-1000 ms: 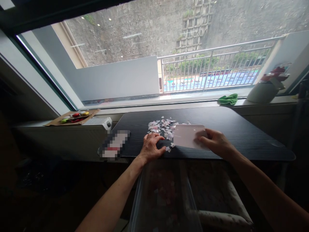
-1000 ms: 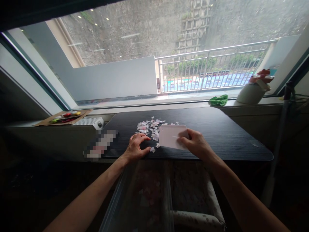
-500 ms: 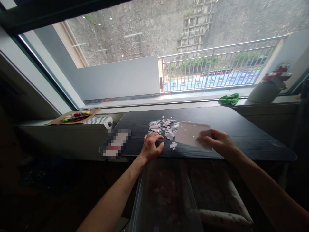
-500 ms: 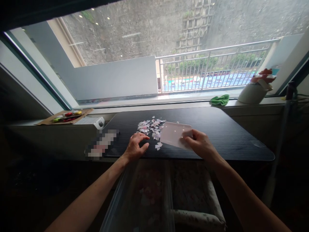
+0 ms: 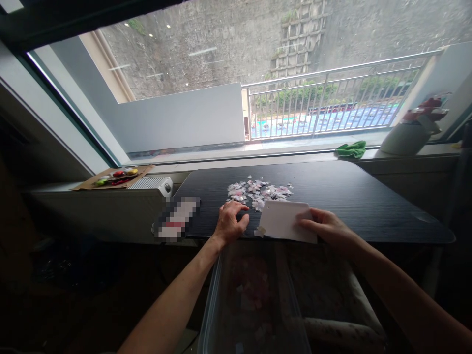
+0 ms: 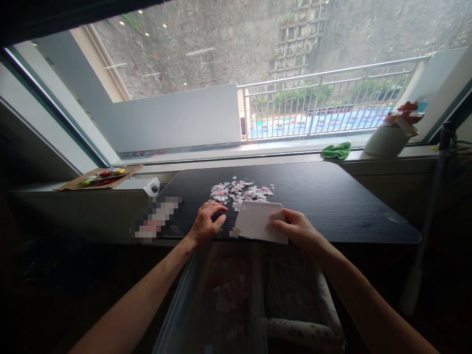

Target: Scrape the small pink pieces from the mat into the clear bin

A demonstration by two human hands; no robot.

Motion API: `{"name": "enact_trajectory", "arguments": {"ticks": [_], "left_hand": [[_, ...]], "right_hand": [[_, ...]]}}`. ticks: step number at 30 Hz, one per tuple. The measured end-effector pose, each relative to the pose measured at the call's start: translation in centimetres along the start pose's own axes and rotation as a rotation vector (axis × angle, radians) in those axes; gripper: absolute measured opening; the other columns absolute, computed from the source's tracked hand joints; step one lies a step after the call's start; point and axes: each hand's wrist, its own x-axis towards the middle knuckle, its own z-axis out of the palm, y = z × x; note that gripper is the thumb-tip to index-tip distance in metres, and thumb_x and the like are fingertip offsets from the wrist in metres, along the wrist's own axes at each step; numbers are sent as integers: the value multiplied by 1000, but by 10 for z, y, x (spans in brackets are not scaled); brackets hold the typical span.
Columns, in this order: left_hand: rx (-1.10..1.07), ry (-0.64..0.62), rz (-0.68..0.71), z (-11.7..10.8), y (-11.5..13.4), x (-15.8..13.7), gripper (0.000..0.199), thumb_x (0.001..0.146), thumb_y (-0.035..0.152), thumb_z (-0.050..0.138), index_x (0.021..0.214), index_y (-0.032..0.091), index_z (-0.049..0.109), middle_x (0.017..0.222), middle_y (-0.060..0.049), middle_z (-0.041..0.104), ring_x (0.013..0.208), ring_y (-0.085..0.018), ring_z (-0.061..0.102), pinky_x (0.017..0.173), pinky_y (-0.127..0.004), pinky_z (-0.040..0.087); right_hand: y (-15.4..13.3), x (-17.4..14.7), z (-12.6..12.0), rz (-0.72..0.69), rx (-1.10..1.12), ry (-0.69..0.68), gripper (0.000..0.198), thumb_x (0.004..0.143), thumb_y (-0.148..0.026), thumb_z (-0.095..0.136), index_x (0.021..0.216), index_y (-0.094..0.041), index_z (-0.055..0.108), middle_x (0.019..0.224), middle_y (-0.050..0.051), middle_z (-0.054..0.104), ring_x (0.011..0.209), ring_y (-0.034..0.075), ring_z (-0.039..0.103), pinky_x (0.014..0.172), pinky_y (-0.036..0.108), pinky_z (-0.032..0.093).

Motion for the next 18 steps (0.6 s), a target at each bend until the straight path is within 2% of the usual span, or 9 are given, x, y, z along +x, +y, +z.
{"name": "enact_trajectory", "arguments": {"ticks": [4, 9, 15, 18], "left_hand": [[-9, 2, -6, 0, 0, 0, 17, 75, 21, 56, 87, 22, 67, 97, -4, 68, 100, -21, 59, 98, -41, 41], [-9, 0, -8, 0, 0, 0, 17, 76, 21, 55, 88, 22, 67, 98, -3, 68, 100, -21, 59, 98, -41, 41], [-6, 5, -5, 0, 0, 0, 17, 75, 21, 55, 87, 23, 67, 98, -4, 69, 100, -21, 59, 98, -41, 41], [-12, 0, -7, -1, 0, 0, 17, 76, 22, 55, 87, 23, 67, 96, -3, 69, 99, -21, 59, 97, -41, 41]], "right_hand": [[-3, -3, 1, 16, 36, -12, 29, 53, -31, 79, 78, -19, 72, 77, 3, 74, 68, 19, 68, 62, 29, 55], [0, -5, -2, -39, -19, -38, 30, 57, -34, 77, 82, -18, 73, 81, 4, 74, 72, 21, 68, 63, 30, 55], [5, 0, -4, -65, -50, 47, 28, 59, -36, 73, 81, -18, 72, 79, 4, 74, 70, 20, 68, 62, 29, 54], [1, -2, 3, -64, -75, 17, 26, 59, -35, 72, 79, -19, 72, 78, 3, 74, 69, 20, 67, 61, 29, 54]]}}
